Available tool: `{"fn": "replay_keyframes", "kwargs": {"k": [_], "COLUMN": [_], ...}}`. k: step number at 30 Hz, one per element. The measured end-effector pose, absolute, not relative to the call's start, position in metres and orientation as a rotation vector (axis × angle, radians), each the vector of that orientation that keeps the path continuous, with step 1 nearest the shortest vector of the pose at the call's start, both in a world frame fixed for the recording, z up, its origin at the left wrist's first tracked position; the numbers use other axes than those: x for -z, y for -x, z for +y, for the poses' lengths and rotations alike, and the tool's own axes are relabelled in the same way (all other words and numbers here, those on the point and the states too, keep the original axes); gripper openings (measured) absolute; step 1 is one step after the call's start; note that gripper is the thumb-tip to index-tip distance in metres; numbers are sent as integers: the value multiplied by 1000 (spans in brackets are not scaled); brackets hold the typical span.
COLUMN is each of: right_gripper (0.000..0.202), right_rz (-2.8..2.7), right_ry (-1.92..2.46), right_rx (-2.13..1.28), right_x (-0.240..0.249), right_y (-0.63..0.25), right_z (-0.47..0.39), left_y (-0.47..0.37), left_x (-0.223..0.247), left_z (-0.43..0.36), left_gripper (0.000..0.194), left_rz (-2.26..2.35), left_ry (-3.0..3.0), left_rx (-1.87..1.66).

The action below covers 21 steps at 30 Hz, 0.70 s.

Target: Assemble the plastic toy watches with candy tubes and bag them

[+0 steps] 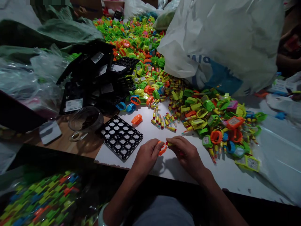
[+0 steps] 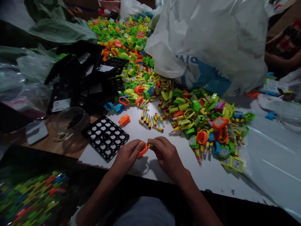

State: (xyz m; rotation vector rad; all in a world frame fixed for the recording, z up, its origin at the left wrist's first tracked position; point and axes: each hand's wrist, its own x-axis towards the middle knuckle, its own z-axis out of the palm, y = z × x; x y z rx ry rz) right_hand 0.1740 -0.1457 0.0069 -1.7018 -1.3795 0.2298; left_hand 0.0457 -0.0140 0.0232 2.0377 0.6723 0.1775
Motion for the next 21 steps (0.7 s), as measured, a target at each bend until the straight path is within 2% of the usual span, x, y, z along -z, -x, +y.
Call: {"fn": "replay_keyframes", "kwargs": {"k": [8,16,21], "right_gripper": [35,14,9], "right_rz": [-1686,-1797,-1675], "right_ry": [1841,1805,1803], "right_rx": [-45,161,40], "right_x": [3,13,15], "right_y": [-169,-164,-175], "right_z": [-151,-154,-162], "left_y": [-48,-51,-59], "left_x": [-13,-3,-12], "left_z": [-15,-21,-15], "left_gripper": [42,43,61], "left_rz": [836,849,805], "left_ry": [-1898,-1601,-1525], "left_rx": [-9,139,203]}}
